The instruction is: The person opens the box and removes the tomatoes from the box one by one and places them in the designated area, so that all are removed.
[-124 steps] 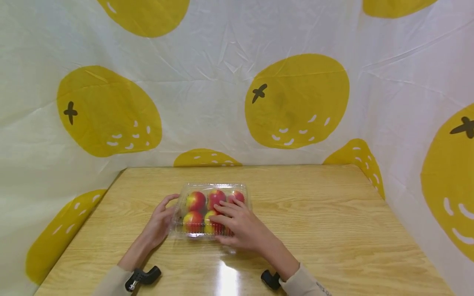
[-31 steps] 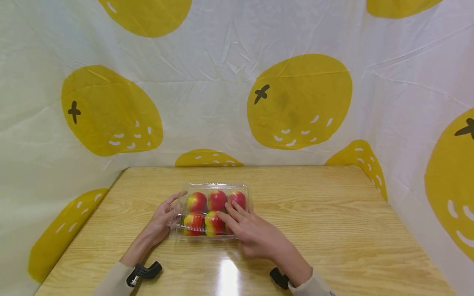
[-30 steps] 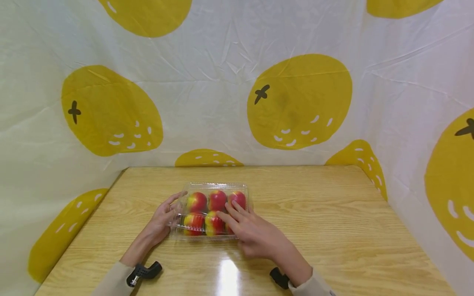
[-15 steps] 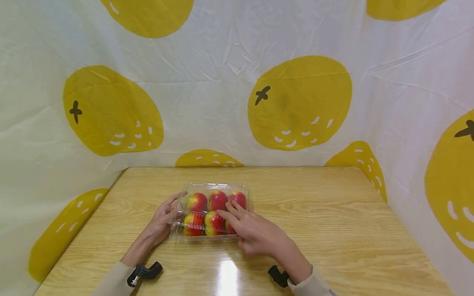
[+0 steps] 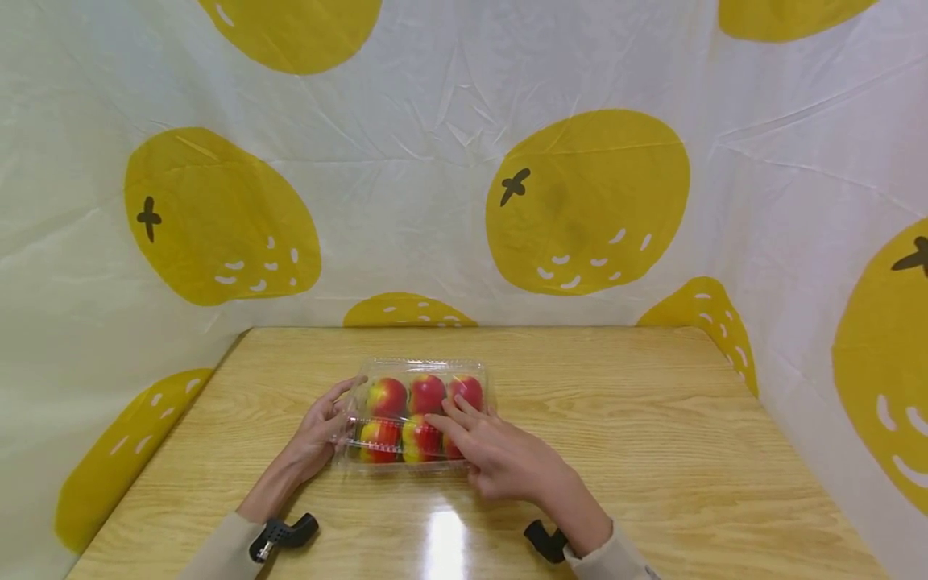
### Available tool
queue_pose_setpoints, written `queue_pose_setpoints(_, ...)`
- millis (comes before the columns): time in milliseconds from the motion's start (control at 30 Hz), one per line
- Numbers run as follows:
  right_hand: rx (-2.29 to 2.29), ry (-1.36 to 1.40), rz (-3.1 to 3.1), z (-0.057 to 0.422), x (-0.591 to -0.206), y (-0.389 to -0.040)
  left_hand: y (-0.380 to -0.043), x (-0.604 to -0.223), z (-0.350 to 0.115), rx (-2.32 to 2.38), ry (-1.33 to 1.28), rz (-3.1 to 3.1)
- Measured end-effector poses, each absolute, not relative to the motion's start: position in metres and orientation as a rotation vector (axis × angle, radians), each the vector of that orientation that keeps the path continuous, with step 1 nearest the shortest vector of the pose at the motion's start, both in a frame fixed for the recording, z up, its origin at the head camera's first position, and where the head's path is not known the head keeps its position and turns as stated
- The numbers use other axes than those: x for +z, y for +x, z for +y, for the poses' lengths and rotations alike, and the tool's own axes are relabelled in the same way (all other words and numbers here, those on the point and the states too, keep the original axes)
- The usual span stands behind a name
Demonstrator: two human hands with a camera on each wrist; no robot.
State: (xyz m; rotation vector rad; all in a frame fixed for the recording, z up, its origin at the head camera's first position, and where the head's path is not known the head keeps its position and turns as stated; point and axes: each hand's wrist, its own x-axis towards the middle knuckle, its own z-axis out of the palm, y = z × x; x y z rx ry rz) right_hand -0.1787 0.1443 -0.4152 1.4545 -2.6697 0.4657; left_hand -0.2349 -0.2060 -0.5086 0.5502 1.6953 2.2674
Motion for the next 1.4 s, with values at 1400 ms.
queue_pose_setpoints(1400,0.324,1.388,-2.738,0.133,-0.413,-0.172,-0.235,-0.507,-0.204,2.281,0.513,1.711)
